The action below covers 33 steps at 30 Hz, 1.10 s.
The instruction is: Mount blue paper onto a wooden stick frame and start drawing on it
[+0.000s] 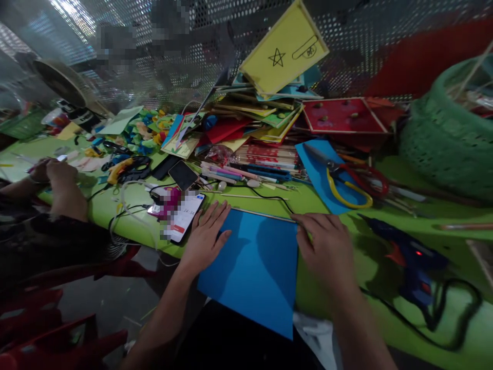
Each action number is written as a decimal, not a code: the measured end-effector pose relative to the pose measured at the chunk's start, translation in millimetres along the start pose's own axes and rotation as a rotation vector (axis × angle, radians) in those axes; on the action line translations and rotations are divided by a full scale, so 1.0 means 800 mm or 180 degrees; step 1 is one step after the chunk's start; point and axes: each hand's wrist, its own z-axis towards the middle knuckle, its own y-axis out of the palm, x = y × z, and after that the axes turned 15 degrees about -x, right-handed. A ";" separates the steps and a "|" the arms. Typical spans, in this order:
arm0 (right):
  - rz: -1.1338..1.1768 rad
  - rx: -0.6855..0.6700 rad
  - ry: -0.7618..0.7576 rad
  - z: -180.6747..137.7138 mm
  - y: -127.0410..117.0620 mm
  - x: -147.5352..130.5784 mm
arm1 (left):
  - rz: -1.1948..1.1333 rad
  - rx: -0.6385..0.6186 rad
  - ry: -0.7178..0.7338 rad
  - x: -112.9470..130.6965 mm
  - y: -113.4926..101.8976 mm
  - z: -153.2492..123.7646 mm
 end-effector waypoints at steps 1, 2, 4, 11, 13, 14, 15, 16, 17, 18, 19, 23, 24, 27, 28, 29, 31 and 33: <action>-0.0051 -0.0075 -0.0054 0.001 0.001 -0.001 | 0.0025 -0.0006 0.0049 0.000 0.000 0.000; -0.0107 -0.0133 -0.0098 0.001 0.002 -0.001 | 0.0045 -0.0010 0.0089 0.001 -0.001 0.000; -0.0197 -0.0190 -0.0180 0.003 0.005 -0.003 | 0.0067 -0.0019 0.0146 0.001 -0.001 0.000; -0.0386 -0.0261 -0.0310 0.003 0.015 -0.002 | -0.0041 -0.0187 0.0101 0.004 -0.005 0.000; -0.0451 -0.0246 -0.0302 0.003 0.016 -0.001 | -0.0062 -0.0211 0.0089 0.004 -0.006 0.000; -0.0487 -0.0242 -0.0300 0.002 0.016 -0.001 | -0.0067 -0.0215 0.0083 0.004 -0.006 0.000; -0.0519 -0.0238 -0.0290 0.002 0.015 -0.001 | -0.0070 -0.0215 0.0078 0.004 -0.005 0.000; -0.0545 -0.0240 -0.0279 0.001 0.015 -0.001 | -0.0074 -0.0207 0.0076 0.004 -0.005 0.000; -0.0563 -0.0259 -0.0280 0.001 0.014 -0.001 | -0.0079 -0.0197 0.0077 0.003 -0.004 0.001; -0.0574 -0.0284 -0.0266 0.001 0.014 -0.001 | -0.0087 -0.0180 0.0080 0.003 -0.004 0.001; -0.0581 -0.0301 -0.0238 0.000 0.013 -0.002 | -0.0093 -0.0162 0.0088 0.003 -0.003 0.002; -0.0645 -0.0311 -0.0204 -0.002 0.013 -0.003 | -0.0129 -0.0131 0.0112 0.003 -0.002 0.001; -0.0665 -0.0302 -0.0216 -0.002 0.013 -0.003 | -0.0163 -0.0126 0.0115 0.003 -0.003 0.000; -0.0690 -0.0231 -0.0315 -0.003 0.013 -0.003 | -0.0327 0.0002 0.0053 0.002 -0.004 -0.003; -0.0680 -0.0195 -0.0342 -0.004 0.013 -0.002 | -0.0394 0.0098 -0.0014 0.001 -0.004 -0.004; -0.0663 -0.0152 -0.0357 -0.003 0.012 -0.002 | -0.0456 0.0209 -0.0100 0.001 -0.003 -0.005; -0.0610 -0.0090 -0.0350 -0.003 0.010 -0.002 | -0.0539 0.0374 -0.0250 0.000 -0.003 -0.006; -0.0549 -0.0073 -0.0360 -0.002 0.010 -0.002 | -0.0530 0.0404 -0.0281 0.000 -0.002 -0.006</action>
